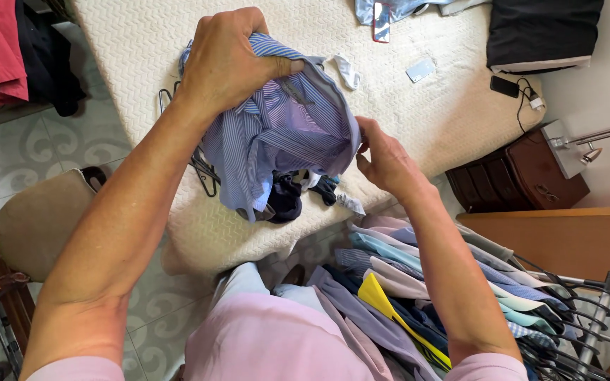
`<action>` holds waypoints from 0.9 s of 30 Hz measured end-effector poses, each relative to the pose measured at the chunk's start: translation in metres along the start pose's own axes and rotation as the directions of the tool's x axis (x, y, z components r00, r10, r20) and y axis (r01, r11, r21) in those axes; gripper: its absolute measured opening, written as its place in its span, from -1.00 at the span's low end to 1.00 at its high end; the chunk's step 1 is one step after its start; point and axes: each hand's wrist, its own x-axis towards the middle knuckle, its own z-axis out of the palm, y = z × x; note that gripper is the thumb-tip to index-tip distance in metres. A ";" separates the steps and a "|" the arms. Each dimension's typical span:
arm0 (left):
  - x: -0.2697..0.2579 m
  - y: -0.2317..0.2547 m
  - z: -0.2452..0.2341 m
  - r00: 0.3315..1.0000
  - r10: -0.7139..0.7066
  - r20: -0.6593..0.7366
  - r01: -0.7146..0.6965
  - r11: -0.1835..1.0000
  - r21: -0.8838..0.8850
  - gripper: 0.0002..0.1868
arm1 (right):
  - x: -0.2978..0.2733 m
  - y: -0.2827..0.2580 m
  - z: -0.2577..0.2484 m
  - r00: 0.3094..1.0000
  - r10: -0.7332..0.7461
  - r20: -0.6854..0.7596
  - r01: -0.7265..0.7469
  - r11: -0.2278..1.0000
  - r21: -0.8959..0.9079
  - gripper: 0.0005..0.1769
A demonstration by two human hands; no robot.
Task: Hanging various items of clothing onto a garment rack using hangers
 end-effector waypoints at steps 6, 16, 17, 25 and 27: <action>-0.004 0.018 -0.025 0.942 -0.140 0.305 0.139 0.990 0.025 -0.52 | 0.011 0.020 0.020 0.929 -0.072 -0.363 0.113 0.989 0.092 -0.54; -0.048 -0.049 0.010 0.787 -0.203 0.582 0.285 0.957 -0.052 -0.89 | 0.000 0.050 -0.006 0.892 0.049 -0.448 0.041 0.981 0.188 -0.71; -0.054 -0.045 0.004 0.941 -0.085 0.329 0.193 0.931 -0.310 -0.77 | -0.002 0.056 -0.007 0.855 0.027 -0.518 0.152 0.942 0.299 -0.76; -0.050 -0.005 -0.035 0.975 0.143 0.168 -0.104 0.969 -0.223 -0.60 | -0.012 0.040 -0.044 0.837 -0.040 -0.546 0.354 0.800 0.484 -0.44; -0.050 -0.014 -0.031 0.987 0.128 -0.092 -0.153 0.920 -0.361 -0.65 | -0.010 0.062 -0.034 0.893 0.072 -0.443 0.126 0.908 0.400 -0.43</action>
